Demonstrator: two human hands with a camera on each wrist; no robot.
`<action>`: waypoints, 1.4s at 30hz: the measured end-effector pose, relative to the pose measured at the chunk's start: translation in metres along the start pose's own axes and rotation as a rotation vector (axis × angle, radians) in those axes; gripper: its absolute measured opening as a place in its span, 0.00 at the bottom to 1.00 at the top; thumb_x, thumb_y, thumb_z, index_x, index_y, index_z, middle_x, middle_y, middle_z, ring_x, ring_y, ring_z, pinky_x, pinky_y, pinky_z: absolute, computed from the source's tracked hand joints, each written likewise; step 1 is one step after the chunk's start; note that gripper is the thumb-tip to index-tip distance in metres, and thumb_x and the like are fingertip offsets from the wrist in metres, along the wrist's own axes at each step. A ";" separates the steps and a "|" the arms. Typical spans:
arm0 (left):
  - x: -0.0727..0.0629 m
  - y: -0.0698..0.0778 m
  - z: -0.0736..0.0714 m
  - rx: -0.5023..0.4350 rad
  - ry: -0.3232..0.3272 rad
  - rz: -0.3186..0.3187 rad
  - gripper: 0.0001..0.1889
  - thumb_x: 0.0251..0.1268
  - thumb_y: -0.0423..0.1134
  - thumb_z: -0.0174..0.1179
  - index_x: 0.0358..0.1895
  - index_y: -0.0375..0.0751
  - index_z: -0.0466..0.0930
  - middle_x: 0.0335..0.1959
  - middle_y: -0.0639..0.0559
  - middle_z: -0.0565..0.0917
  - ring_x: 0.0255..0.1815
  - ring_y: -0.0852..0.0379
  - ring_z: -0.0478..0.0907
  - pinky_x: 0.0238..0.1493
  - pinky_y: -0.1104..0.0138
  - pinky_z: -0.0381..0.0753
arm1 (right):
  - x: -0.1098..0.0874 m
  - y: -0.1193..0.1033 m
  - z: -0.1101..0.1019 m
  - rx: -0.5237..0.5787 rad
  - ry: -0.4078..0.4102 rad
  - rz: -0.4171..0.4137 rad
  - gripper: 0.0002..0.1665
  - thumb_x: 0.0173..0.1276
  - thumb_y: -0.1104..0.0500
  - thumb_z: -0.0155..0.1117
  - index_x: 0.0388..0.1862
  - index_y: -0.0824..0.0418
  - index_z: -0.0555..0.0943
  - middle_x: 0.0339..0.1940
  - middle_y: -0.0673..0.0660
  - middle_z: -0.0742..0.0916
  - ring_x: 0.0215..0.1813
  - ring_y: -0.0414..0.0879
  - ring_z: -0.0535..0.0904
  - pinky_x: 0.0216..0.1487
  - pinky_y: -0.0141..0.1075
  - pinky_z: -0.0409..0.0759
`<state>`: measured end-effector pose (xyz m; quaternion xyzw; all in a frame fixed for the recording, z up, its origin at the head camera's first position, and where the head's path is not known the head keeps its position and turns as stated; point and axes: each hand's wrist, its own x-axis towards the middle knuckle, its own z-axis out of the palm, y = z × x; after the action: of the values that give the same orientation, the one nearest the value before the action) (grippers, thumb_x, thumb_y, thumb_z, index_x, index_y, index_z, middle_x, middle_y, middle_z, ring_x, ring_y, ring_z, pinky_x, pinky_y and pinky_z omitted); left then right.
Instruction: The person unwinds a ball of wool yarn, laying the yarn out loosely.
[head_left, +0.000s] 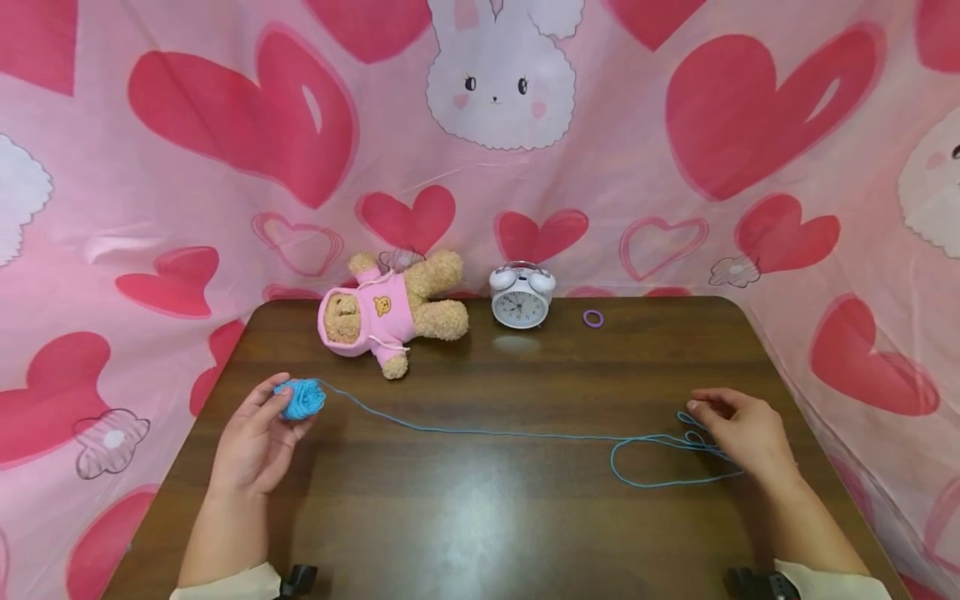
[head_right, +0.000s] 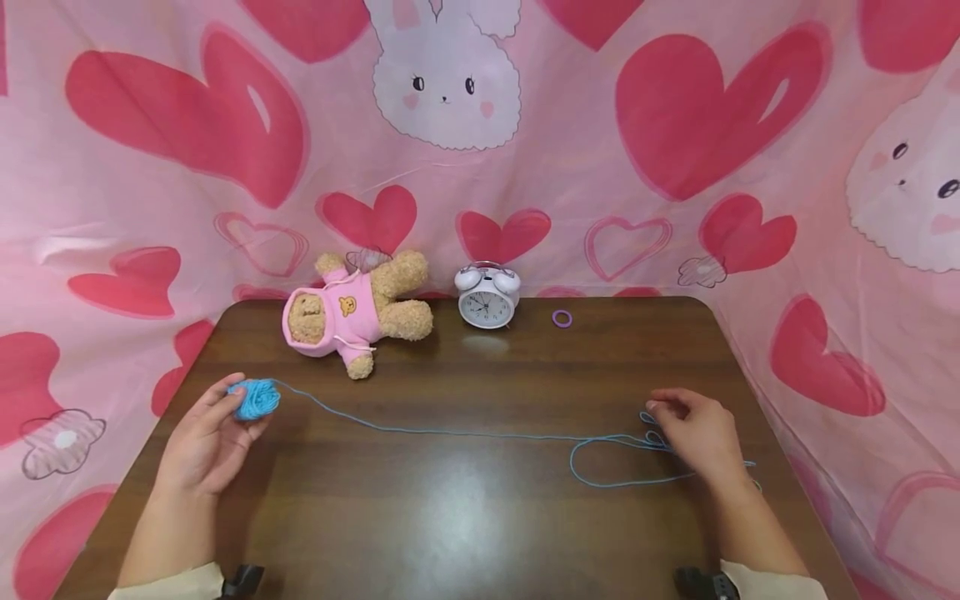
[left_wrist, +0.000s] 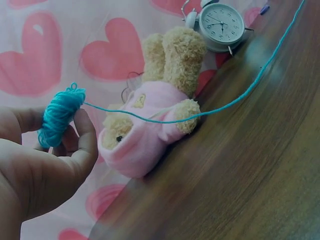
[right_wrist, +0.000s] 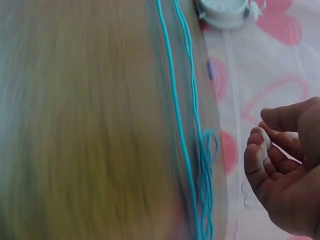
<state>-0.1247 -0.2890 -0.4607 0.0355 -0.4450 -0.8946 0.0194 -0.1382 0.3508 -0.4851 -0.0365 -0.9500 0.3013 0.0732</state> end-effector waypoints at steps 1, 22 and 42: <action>0.000 0.000 0.001 0.009 0.002 -0.001 0.12 0.82 0.30 0.49 0.55 0.45 0.81 0.50 0.51 0.83 0.48 0.54 0.84 0.49 0.64 0.86 | 0.001 -0.004 0.004 0.011 -0.001 -0.008 0.20 0.74 0.46 0.68 0.51 0.60 0.89 0.39 0.57 0.91 0.36 0.39 0.81 0.32 0.31 0.75; 0.007 -0.010 0.012 0.031 -0.038 0.006 0.13 0.82 0.29 0.47 0.53 0.46 0.81 0.48 0.52 0.82 0.46 0.55 0.85 0.47 0.63 0.86 | 0.029 -0.098 0.083 0.225 -0.167 -0.125 0.12 0.70 0.55 0.72 0.48 0.58 0.89 0.36 0.49 0.91 0.36 0.42 0.84 0.34 0.34 0.80; 0.018 -0.016 0.047 0.099 -0.104 0.001 0.10 0.83 0.31 0.48 0.54 0.46 0.77 0.48 0.50 0.81 0.46 0.55 0.84 0.47 0.63 0.83 | 0.028 -0.186 0.156 0.362 -0.290 -0.286 0.12 0.65 0.58 0.75 0.45 0.61 0.90 0.30 0.44 0.88 0.32 0.37 0.81 0.36 0.32 0.79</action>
<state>-0.1464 -0.2433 -0.4464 -0.0100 -0.4893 -0.8720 -0.0052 -0.1955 0.1135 -0.5003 0.1553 -0.8768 0.4548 -0.0166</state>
